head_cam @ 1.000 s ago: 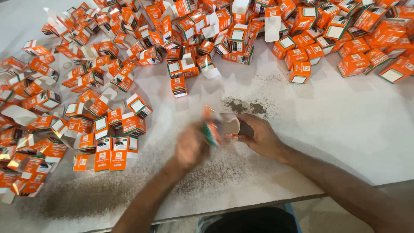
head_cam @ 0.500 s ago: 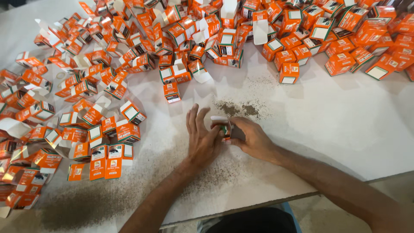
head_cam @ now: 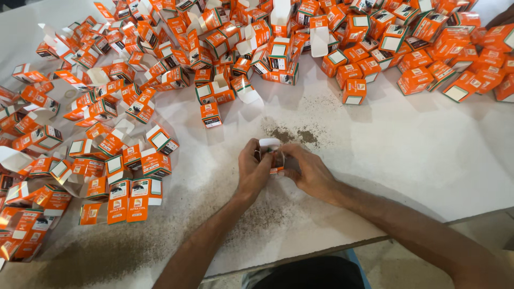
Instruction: The person picks up small orange cardboard boxes from a large pile on the table and folds their flaps to open and shape each box, placing the opened boxes back onto the table among the pile. Another person's hands occasionally move boxes at the far side of the table.
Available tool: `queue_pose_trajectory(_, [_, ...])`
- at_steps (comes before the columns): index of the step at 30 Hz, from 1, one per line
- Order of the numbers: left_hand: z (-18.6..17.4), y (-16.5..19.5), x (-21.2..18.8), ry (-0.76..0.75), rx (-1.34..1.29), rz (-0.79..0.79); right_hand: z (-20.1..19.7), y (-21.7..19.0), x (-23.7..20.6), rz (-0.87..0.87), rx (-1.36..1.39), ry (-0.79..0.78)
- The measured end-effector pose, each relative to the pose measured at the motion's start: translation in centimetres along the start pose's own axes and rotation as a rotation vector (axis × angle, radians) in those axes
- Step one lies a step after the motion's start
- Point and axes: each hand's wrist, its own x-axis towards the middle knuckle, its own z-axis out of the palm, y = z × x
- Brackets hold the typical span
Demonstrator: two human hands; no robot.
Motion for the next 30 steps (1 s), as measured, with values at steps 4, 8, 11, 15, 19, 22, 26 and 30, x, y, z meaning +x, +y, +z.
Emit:
queue_pose_trajectory(4, [-1.1,0.2,-0.3,-0.12,0.083,-0.01,-0.1,-0.1,0.2,-0.102,-0.194,-0.038])
queue_pose_trajectory(8, [-3.2,1.6,-0.6,-0.237,-0.275,-0.253,-0.5,-0.3,0.5,-0.122,-0.197,-0.05])
queue_pose_trajectory(11, [-3.6,1.6,0.2,-0.241,-0.306,-0.307,-0.9,-0.4,0.3,-0.142,-0.204,-0.06])
queue_pose_trajectory(15, [-2.9,0.3,1.5,-0.185,-0.126,-0.33,-0.5,-0.5,0.0,-0.127,-0.187,-0.061])
queue_pose_trajectory(19, [-2.2,0.4,0.2,-0.141,0.141,0.143,0.4,-1.0,0.2,-0.093,-0.212,-0.075])
queue_pose_trajectory(22, [-1.7,1.7,-2.5,-0.094,0.346,0.522,-0.1,-1.0,-0.1,-0.023,-0.203,-0.07])
queue_pose_trajectory(26, [-2.4,3.7,-4.2,-0.268,0.52,0.651,-0.2,-0.3,-0.7,0.212,-0.101,-0.069])
queue_pose_trajectory(30, [-4.4,4.0,-4.6,-0.207,0.59,0.619,2.6,0.4,-0.7,0.145,-0.102,-0.057])
